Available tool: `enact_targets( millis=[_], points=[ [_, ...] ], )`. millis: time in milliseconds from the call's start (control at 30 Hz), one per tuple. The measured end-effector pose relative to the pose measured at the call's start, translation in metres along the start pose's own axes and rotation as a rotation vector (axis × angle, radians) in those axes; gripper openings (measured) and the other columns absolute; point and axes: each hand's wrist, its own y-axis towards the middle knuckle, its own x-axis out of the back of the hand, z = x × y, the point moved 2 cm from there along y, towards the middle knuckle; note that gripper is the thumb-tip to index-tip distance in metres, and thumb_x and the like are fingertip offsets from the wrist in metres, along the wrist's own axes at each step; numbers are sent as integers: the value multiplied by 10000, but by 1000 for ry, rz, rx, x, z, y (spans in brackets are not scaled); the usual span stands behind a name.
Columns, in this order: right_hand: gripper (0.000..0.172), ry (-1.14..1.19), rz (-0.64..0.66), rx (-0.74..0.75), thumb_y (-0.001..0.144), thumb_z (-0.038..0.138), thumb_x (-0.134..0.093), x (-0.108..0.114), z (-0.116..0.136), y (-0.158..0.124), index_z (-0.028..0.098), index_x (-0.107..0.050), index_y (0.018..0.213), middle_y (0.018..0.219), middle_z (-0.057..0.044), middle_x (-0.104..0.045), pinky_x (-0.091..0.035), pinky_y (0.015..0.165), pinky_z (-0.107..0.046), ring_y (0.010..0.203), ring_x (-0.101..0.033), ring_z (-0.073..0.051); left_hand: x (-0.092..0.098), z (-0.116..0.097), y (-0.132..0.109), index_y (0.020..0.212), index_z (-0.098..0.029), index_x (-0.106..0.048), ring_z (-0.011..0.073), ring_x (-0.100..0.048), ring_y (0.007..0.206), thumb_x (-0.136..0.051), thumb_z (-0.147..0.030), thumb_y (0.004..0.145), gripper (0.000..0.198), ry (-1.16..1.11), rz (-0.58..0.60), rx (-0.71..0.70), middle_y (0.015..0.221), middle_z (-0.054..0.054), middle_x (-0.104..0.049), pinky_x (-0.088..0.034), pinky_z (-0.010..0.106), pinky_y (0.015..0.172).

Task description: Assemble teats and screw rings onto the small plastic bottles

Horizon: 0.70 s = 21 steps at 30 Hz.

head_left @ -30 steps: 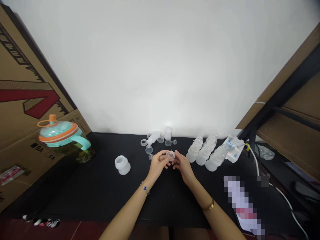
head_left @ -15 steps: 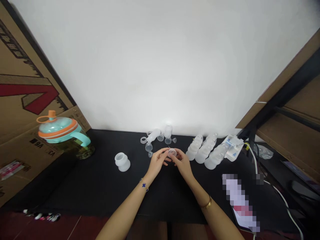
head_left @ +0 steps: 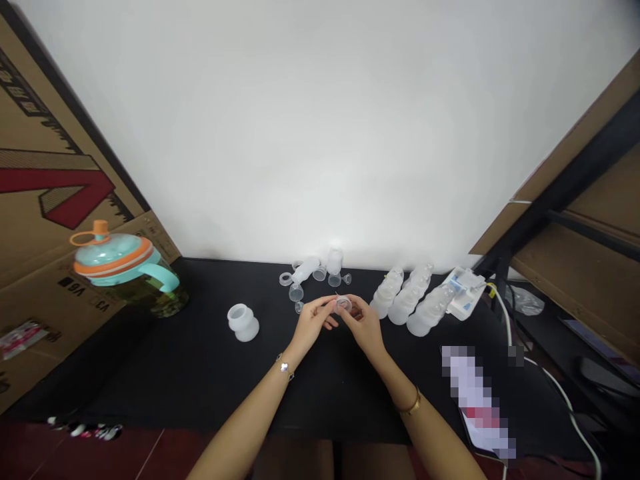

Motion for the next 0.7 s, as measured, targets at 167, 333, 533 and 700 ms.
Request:
enact_targets(
  millis=[167,333,533,700],
  points=[
    [387,37,7,-8,824,518,-715,0,0,-1,196,-720,1040,867,-56,-743,-435,565,-281,661,-590,-182,0,-3,-1,1148,-113,-756,166,-697,550,-732,-553,803,559,5,-6,-1,730,77,-759,-494,218,491],
    [391,36,3,-12,809,537,-725,0,2,-1,204,-725,1015,830,-49,-729,-416,542,-280,634,-569,-180,-1,-5,-2,1140,-113,-766,170,-683,531,-737,-542,806,545,21,-17,-14,684,73,-749,-488,229,486],
    [379,40,7,-19,810,515,-727,0,0,-1,207,-733,1031,850,-53,-730,-424,565,-282,662,-574,-184,0,-4,-3,1151,-113,-764,157,-660,510,-722,-534,830,531,32,-16,-31,620,53,-721,-486,227,495],
    [394,61,39,-36,809,498,-719,0,-5,2,203,-741,1070,849,-42,-722,-425,541,-273,644,-563,-172,0,-3,-2,1143,-108,-765,144,-656,519,-741,-554,801,563,-20,-36,-14,696,71,-748,-486,220,493]
  ],
)
